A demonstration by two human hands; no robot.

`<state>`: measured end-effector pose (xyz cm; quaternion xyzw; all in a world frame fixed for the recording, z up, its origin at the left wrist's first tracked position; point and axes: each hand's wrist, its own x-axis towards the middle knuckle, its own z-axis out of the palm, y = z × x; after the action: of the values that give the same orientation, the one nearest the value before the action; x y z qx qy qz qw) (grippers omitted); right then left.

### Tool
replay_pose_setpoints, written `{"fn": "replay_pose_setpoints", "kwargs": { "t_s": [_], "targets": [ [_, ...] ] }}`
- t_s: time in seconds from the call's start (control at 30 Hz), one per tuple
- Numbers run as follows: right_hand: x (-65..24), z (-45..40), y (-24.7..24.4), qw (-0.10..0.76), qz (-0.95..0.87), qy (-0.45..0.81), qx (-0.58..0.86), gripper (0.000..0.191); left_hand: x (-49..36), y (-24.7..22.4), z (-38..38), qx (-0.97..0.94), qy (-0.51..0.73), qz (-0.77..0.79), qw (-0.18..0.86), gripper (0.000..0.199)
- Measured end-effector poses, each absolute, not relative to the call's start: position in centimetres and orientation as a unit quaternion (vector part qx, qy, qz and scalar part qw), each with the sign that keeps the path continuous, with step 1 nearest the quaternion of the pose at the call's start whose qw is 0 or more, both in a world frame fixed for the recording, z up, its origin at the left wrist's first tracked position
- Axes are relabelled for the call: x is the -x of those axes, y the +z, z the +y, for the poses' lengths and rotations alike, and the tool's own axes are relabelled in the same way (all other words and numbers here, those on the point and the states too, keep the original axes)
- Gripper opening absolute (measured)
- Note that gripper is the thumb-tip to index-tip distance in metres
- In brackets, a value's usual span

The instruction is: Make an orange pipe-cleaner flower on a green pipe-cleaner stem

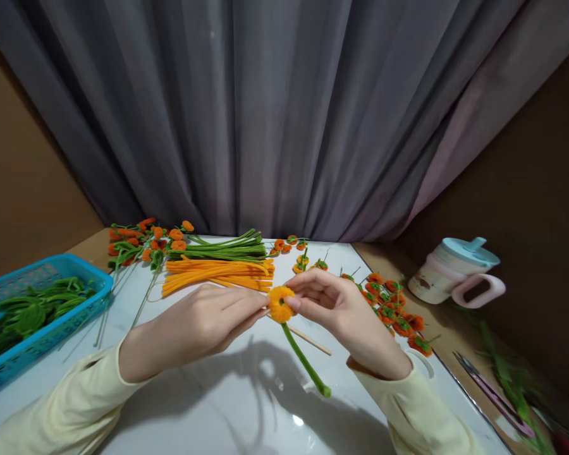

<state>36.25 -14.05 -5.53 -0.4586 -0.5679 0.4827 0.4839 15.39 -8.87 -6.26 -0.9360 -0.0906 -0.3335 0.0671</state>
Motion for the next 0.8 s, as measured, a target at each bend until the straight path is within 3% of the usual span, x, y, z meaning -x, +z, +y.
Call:
{"fn": "replay_pose_setpoints", "kwargs": {
  "t_s": [0.4, 0.8],
  "targets": [
    [-36.5, -13.7, -6.1, 0.466, -0.597, 0.494, 0.427, 0.021, -15.7, -6.3, -8.7, 0.938, -0.322, -0.087, 0.095, 0.013],
    [-36.1, -14.6, -5.9, 0.394, -0.83, 0.072, 0.389, 0.004, -15.4, -6.9, -8.3, 0.932, -0.333, -0.083, 0.116, 0.013]
  ]
}}
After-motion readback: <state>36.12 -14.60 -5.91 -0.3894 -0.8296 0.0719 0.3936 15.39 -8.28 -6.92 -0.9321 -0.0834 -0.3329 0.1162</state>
